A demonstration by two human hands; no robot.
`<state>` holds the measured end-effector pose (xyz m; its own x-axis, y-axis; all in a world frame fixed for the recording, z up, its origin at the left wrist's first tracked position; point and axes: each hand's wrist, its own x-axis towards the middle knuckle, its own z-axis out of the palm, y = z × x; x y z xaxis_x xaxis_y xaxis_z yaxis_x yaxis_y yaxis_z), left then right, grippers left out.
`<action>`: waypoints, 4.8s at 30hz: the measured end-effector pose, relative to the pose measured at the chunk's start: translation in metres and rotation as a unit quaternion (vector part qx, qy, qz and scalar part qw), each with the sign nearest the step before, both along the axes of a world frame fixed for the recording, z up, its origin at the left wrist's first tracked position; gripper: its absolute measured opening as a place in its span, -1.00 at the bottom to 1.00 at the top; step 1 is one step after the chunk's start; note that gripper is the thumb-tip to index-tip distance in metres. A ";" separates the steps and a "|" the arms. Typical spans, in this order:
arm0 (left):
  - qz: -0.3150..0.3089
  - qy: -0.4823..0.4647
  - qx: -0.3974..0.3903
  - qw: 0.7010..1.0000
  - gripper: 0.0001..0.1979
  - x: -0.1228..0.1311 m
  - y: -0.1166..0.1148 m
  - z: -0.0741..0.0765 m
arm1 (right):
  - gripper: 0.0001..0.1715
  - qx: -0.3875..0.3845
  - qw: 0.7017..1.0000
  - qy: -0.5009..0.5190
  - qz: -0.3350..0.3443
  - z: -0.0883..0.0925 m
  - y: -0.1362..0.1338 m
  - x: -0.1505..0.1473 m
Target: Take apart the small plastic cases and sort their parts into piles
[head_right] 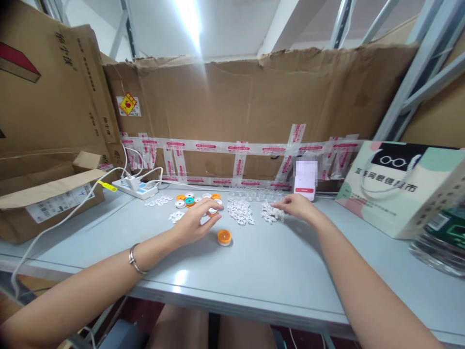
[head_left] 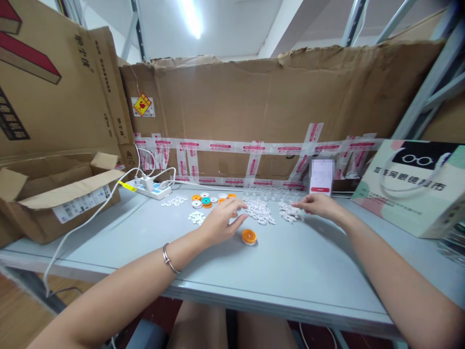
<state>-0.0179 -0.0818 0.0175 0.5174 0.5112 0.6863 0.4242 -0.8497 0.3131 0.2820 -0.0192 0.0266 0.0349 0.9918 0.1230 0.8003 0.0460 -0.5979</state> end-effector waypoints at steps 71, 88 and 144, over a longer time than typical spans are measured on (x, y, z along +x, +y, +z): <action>0.083 0.008 0.000 0.996 -0.91 -0.020 0.022 0.013 | -0.42 -0.003 0.917 0.271 0.293 -0.010 -0.048 -0.103; 0.253 0.195 -0.115 0.941 -0.84 -0.034 0.038 0.006 | -0.64 -0.003 0.954 0.094 0.286 -0.009 -0.049 -0.102; 0.126 0.288 -0.094 0.945 -0.88 0.004 0.010 0.007 | -0.69 0.052 0.941 0.057 0.330 -0.036 -0.041 -0.118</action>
<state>-0.0140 -0.0722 0.0242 0.6238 0.7520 0.2132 0.7509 -0.6522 0.1033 0.1645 -0.0601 -0.0090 -0.5661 0.7841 0.2542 0.5069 0.5744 -0.6427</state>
